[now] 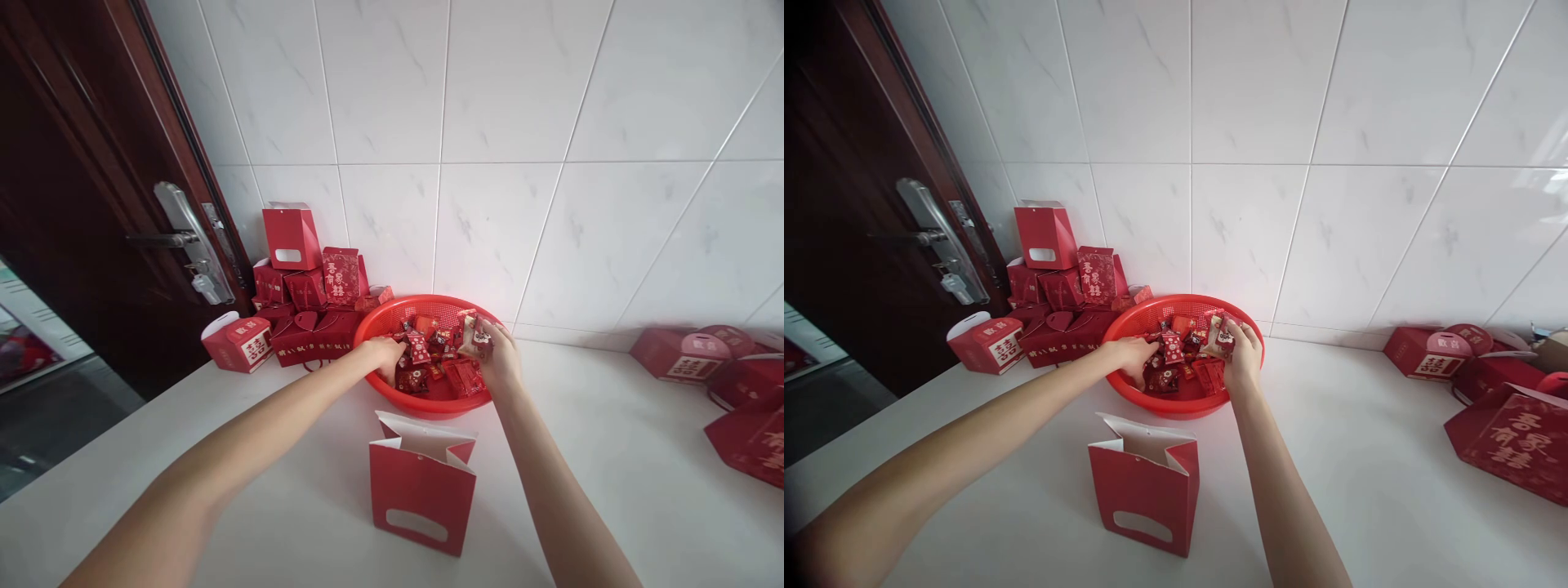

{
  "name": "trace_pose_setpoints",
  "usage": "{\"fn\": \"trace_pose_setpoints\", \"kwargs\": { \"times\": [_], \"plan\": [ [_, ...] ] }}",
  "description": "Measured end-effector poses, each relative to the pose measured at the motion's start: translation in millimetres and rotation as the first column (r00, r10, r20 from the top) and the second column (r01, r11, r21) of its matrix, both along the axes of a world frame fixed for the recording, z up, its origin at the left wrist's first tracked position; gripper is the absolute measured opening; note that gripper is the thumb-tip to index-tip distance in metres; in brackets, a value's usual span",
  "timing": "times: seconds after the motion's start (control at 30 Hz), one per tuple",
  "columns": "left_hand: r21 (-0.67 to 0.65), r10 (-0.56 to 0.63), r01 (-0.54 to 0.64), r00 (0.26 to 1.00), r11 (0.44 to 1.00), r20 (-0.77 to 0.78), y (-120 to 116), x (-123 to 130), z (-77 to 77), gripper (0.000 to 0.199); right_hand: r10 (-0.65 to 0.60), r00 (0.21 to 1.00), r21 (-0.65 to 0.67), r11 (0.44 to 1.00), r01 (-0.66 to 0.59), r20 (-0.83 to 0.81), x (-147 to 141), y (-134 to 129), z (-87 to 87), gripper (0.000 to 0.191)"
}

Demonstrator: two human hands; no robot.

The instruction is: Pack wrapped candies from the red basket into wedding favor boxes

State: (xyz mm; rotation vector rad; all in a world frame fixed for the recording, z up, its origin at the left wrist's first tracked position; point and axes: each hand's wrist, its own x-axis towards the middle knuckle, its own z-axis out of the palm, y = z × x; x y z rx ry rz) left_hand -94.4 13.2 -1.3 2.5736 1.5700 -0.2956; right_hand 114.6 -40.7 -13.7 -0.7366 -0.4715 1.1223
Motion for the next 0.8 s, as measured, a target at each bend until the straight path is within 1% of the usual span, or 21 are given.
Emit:
{"fn": "trace_pose_setpoints", "kwargs": {
  "times": [0.07,0.13,0.2,0.27,0.4,0.43,0.5,0.6,0.67,0.77,0.8],
  "plan": [
    [0.001,0.027,-0.027,0.999,1.0,-0.039,2,1,-4.3,0.071,-0.005,1.0,-0.003,1.0,0.004,-0.004,0,0,0.3,0.022],
    [-0.01,0.044,-0.045,0.997,0.999,-0.069,4,-1,-4.7,0.074,-0.006,1.0,-0.005,1.0,0.006,-0.005,0,0,0.3,0.022],
    [-0.024,0.046,-0.048,0.997,0.999,-0.067,4,-3,-2.0,0.067,0.0,1.0,-0.003,1.0,0.0,0.0,-1,0,0.0,0.022],
    [-0.037,0.047,-0.049,0.998,0.998,-0.044,5,-4,2.4,0.053,0.006,1.0,0.001,1.0,-0.006,0.004,-1,1,-0.5,0.022],
    [-0.049,0.056,-0.052,0.996,0.997,0.069,4,-3,8.9,0.025,0.009,1.0,0.007,1.0,-0.009,-0.001,-2,1,-1.9,0.023],
    [-0.055,0.056,-0.05,0.993,0.997,0.106,3,-2,9.6,0.023,0.009,1.0,0.007,1.0,-0.009,-0.001,-2,1,-2.2,0.023],
    [-0.077,0.063,-0.051,0.984,0.996,0.167,3,1,10.2,0.028,0.01,1.0,0.008,1.0,-0.01,0.0,-1,1,-2.6,0.024],
    [-0.102,0.088,-0.068,0.975,0.992,0.204,2,2,10.6,0.033,0.013,1.0,0.009,1.0,-0.013,0.004,-1,1,-2.7,0.023],
    [-0.099,0.095,-0.077,0.977,0.992,0.193,2,1,11.2,0.027,0.014,1.0,0.009,1.0,-0.014,0.005,-1,2,-2.5,0.023],
    [-0.127,0.097,-0.078,0.985,0.989,0.145,0,0,11.2,0.005,0.017,1.0,0.007,1.0,-0.017,0.008,-1,2,-2.4,0.022],
    [-0.154,0.098,-0.078,0.987,0.985,0.129,-1,1,10.6,0.006,0.018,1.0,0.005,1.0,-0.018,0.008,-1,2,-2.3,0.022]
  ]
}}
